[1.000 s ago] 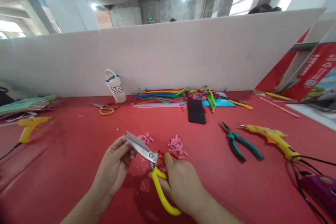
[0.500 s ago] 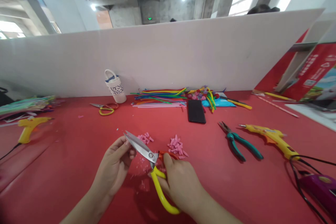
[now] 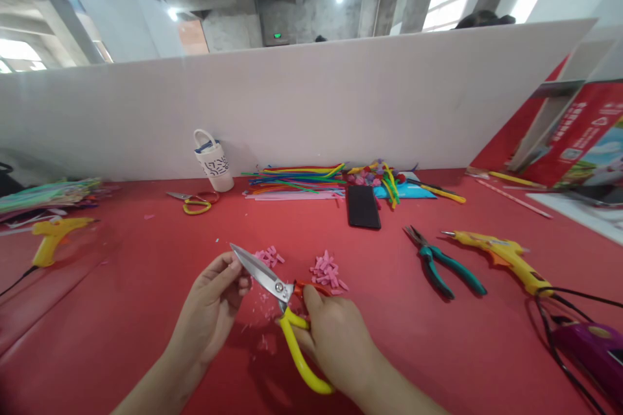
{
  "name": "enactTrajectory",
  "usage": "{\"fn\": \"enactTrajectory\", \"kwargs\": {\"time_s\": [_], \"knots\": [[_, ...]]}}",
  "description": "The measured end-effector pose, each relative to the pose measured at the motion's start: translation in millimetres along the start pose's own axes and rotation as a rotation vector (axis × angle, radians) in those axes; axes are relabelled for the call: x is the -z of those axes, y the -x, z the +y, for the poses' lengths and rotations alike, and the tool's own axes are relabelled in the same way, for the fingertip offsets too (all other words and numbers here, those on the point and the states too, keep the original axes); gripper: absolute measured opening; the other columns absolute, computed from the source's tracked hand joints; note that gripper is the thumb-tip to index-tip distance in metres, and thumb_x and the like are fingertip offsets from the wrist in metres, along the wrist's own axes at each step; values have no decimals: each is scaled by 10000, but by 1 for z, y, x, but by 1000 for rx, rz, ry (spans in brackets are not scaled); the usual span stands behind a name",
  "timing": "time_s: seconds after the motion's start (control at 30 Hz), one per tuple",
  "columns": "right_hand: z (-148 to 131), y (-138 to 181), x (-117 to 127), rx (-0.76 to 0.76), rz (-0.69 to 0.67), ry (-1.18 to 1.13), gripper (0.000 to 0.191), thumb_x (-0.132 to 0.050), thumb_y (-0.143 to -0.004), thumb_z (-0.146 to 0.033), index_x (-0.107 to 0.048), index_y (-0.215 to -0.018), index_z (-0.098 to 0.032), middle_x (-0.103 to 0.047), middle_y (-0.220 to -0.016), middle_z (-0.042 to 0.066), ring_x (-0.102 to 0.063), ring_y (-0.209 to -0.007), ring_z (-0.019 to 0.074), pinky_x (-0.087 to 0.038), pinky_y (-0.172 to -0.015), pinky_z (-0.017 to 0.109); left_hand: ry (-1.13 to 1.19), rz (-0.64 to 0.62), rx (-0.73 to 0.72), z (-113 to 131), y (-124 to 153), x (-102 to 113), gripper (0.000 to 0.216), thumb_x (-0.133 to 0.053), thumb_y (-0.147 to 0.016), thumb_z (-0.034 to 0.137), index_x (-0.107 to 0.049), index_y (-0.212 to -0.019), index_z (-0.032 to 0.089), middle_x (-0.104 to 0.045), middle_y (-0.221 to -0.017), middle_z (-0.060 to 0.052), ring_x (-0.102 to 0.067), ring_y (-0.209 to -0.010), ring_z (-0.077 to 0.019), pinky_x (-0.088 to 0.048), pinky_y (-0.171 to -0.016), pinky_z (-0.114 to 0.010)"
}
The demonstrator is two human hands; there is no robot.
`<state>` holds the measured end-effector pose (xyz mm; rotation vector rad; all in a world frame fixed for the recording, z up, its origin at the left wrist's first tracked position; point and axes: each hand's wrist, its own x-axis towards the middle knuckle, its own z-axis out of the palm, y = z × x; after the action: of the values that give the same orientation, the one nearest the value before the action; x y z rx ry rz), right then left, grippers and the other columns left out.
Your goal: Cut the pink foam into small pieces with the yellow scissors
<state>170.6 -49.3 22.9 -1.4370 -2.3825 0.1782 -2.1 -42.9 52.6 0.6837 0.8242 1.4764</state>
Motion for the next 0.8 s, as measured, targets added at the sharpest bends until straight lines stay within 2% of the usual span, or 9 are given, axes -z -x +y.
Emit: {"fn": "enactTrajectory", "kwargs": {"time_s": [0.1, 0.2, 0.27, 0.33, 0.43, 0.6, 0.7, 0.8], "knots": [[-1, -2, -1, -96, -21, -232, 154, -481, -725, -326, -411, -675, -199, -492, -496, -25, -435, -423, 116, -229, -402, 218, -24, -19, 23, -1, 1, -1, 46, -553, -714, 139, -535, -671, 144, -551, -616, 21, -479, -501, -38, -387, -482, -132], [-2, -6, 1, -224, -37, -644, 195, -445, -725, -337, -354, -609, -210, -393, -458, -67, -380, -386, 81, -265, -377, 194, -87, -88, 114, -7, 4, -3, 43, -565, -701, 146, -530, -677, 148, -554, -591, 19, -483, -486, -46, -383, -472, -148], [-2, -7, 3, -327, -54, -899, 169, -418, -727, -342, -376, -636, -206, -356, -436, -87, -358, -342, 65, -274, -343, 181, -156, -149, 208, -12, 6, -5, 43, -575, -692, 163, -539, -685, 141, -565, -583, 9, -492, -480, -55, -385, -467, -161], [-1, -7, 5, -399, -70, -1056, 163, -428, -721, -358, -422, -709, -196, -355, -412, -101, -345, -300, 55, -272, -311, 170, -244, -201, 286, -18, 9, -8, 59, -583, -680, 183, -551, -683, 133, -578, -572, -2, -498, -465, -65, -384, -453, -174], [1, -8, 8, -416, -89, -1134, 206, -474, -701, -373, -454, -776, -182, -376, -382, -113, -330, -260, 44, -263, -280, 158, -372, -238, 313, -26, 11, -11, 82, -588, -660, 204, -558, -642, 129, -571, -528, 3, -492, -431, -72, -381, -431, -187], [1, -8, 10, -385, -134, -1172, 117, -510, -682, -283, -447, -671, -184, -354, -351, -123, -318, -258, 33, -247, -265, 136, -505, -220, 272, -33, 12, -13, 55, -598, -603, 161, -548, -593, 141, -510, -413, 45, -454, -369, -71, -355, -398, -187], [-2, -8, 12, -377, -135, -1208, 117, -504, -678, -261, -434, -630, -181, -393, -385, -114, -316, -261, 23, -254, -275, 139, -444, -257, 288, -30, 13, -13, 26, -589, -602, 147, -572, -608, 128, -547, -478, 20, -480, -407, -76, -371, -425, -190], [-4, -9, 17, -351, -165, -1238, 159, -476, -687, -321, -446, -649, -169, -480, -455, -81, -333, -265, 20, -264, -283, 151, -273, -342, 398, -26, 15, -14, 107, -531, -672, 193, -591, -660, 104, -598, -600, -46, -519, -460, -94, -398, -453, -206]]}}
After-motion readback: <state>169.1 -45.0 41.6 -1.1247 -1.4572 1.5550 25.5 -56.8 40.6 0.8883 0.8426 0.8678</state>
